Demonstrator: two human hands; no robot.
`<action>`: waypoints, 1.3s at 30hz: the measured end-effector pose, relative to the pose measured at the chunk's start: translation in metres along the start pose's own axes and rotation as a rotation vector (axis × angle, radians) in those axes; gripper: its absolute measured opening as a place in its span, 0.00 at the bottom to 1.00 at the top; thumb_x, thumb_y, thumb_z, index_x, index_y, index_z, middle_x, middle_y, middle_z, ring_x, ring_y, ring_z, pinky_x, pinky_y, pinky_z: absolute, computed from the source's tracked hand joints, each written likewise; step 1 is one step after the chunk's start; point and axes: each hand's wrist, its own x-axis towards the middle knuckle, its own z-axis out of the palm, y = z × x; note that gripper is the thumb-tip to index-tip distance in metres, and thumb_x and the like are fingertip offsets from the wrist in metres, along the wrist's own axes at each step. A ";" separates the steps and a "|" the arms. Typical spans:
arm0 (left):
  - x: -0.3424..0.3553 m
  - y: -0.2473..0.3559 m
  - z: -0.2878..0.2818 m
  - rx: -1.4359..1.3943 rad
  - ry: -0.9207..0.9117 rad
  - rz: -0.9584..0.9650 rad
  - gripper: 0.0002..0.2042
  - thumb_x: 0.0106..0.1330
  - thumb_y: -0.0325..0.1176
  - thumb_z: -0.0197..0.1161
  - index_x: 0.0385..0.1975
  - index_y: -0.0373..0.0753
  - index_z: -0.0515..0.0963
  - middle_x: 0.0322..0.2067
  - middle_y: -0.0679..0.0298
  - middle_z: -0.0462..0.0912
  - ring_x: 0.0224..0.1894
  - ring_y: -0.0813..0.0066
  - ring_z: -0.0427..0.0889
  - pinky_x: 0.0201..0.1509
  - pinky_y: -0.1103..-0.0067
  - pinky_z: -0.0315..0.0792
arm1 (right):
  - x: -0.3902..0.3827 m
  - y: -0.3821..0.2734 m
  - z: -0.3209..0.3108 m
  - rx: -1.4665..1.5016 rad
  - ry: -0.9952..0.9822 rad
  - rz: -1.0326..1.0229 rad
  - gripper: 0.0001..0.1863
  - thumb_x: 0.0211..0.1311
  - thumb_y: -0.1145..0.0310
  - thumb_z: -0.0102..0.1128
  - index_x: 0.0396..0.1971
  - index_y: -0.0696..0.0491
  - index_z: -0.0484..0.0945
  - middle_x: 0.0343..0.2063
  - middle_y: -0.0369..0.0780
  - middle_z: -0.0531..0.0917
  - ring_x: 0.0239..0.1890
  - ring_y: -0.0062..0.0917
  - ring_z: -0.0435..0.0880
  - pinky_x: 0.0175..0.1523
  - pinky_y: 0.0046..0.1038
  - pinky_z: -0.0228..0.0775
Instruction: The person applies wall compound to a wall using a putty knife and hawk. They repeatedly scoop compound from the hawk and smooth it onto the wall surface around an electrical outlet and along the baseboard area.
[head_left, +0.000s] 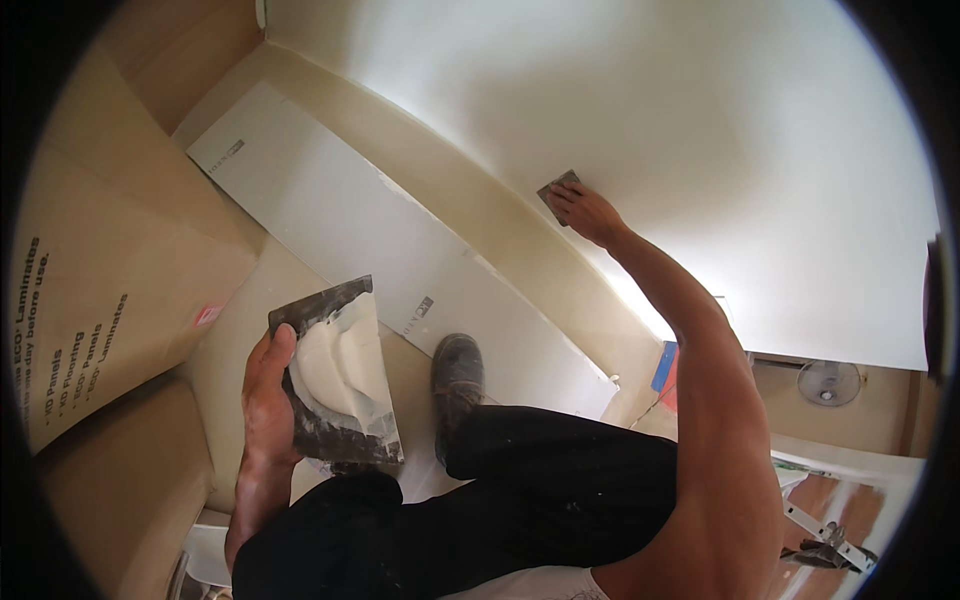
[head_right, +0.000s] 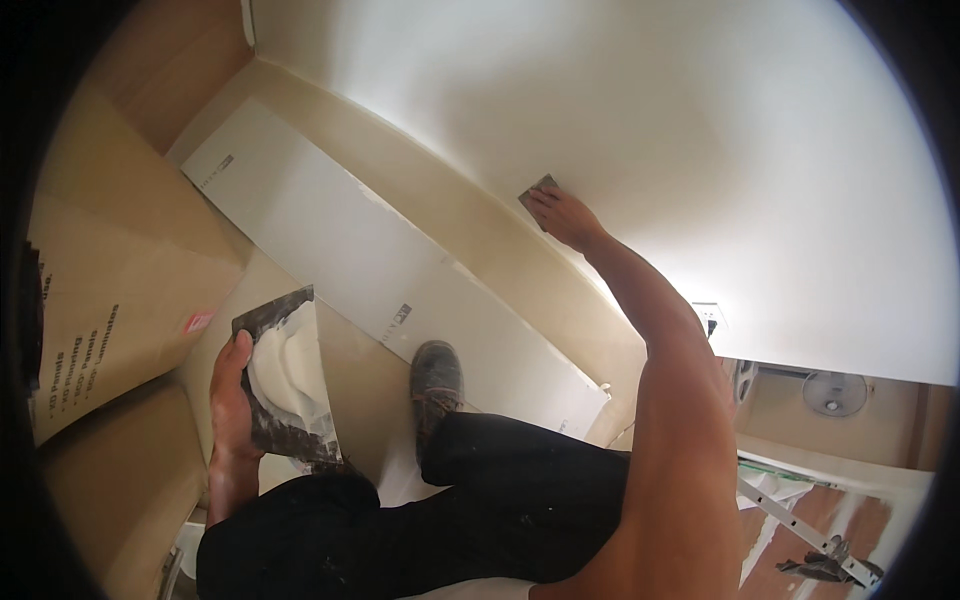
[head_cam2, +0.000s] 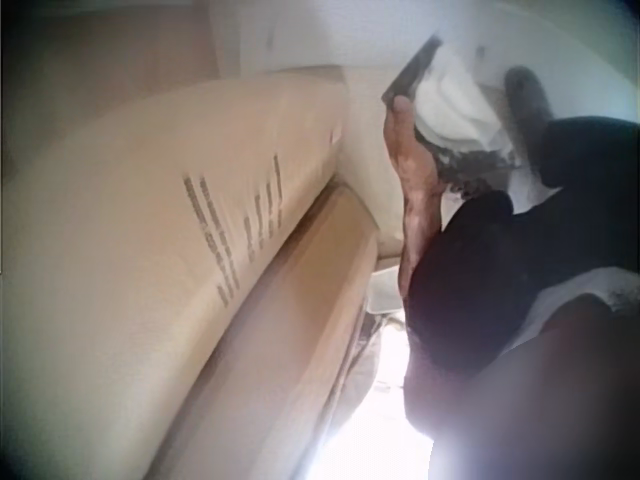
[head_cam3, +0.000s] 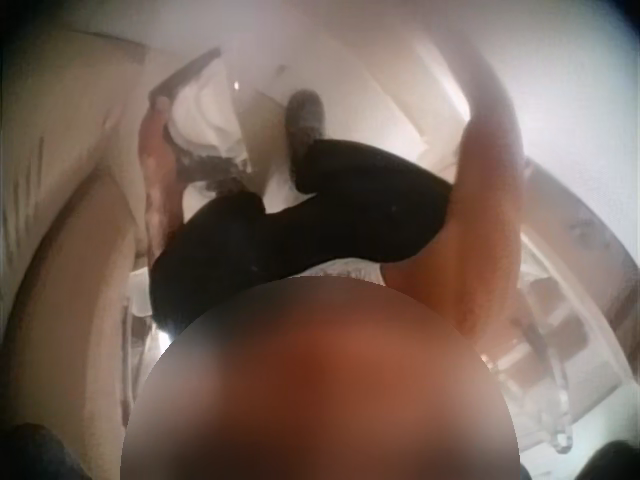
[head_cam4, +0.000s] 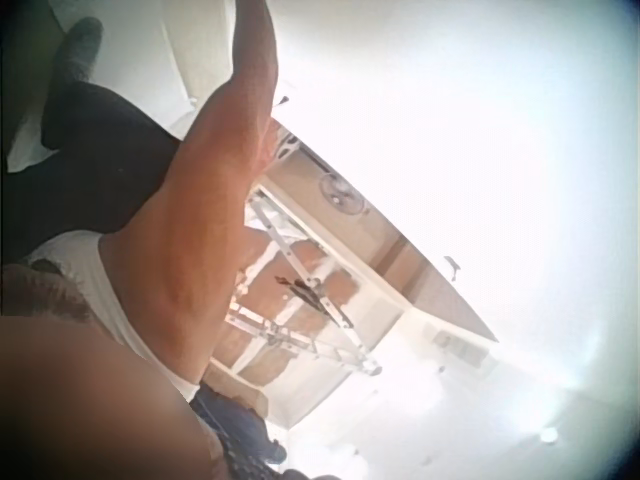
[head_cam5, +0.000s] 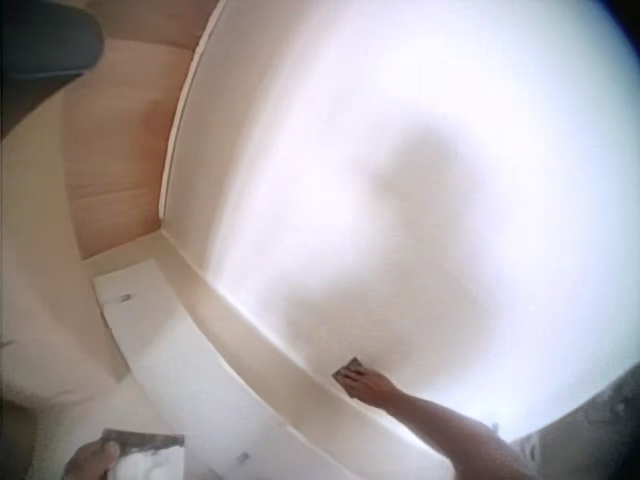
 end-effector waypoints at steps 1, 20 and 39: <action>0.002 -0.004 0.000 -0.004 -0.018 -0.009 0.21 0.74 0.43 0.49 0.55 0.31 0.71 0.49 0.57 0.79 0.50 0.68 0.79 0.56 0.73 0.72 | -0.015 -0.005 0.006 0.025 -0.012 -0.005 0.21 0.64 0.68 0.51 0.57 0.53 0.73 0.63 0.35 0.70 0.69 0.24 0.62 0.73 0.30 0.49; 0.022 -0.013 -0.014 -0.223 -0.097 -0.040 0.22 0.75 0.48 0.46 0.56 0.37 0.71 0.49 0.59 0.80 0.50 0.67 0.80 0.56 0.71 0.73 | -0.022 -0.144 -0.198 1.530 0.126 0.829 0.08 0.62 0.70 0.59 0.39 0.54 0.79 0.31 0.43 0.84 0.32 0.36 0.82 0.40 0.36 0.74; 0.041 -0.022 -0.063 -0.249 0.125 0.154 0.24 0.73 0.51 0.47 0.59 0.39 0.68 0.52 0.62 0.76 0.51 0.67 0.77 0.53 0.70 0.73 | 0.084 -0.204 -0.286 1.555 0.802 0.386 0.30 0.58 0.78 0.58 0.62 0.42 0.69 0.60 0.33 0.75 0.53 0.30 0.81 0.46 0.29 0.78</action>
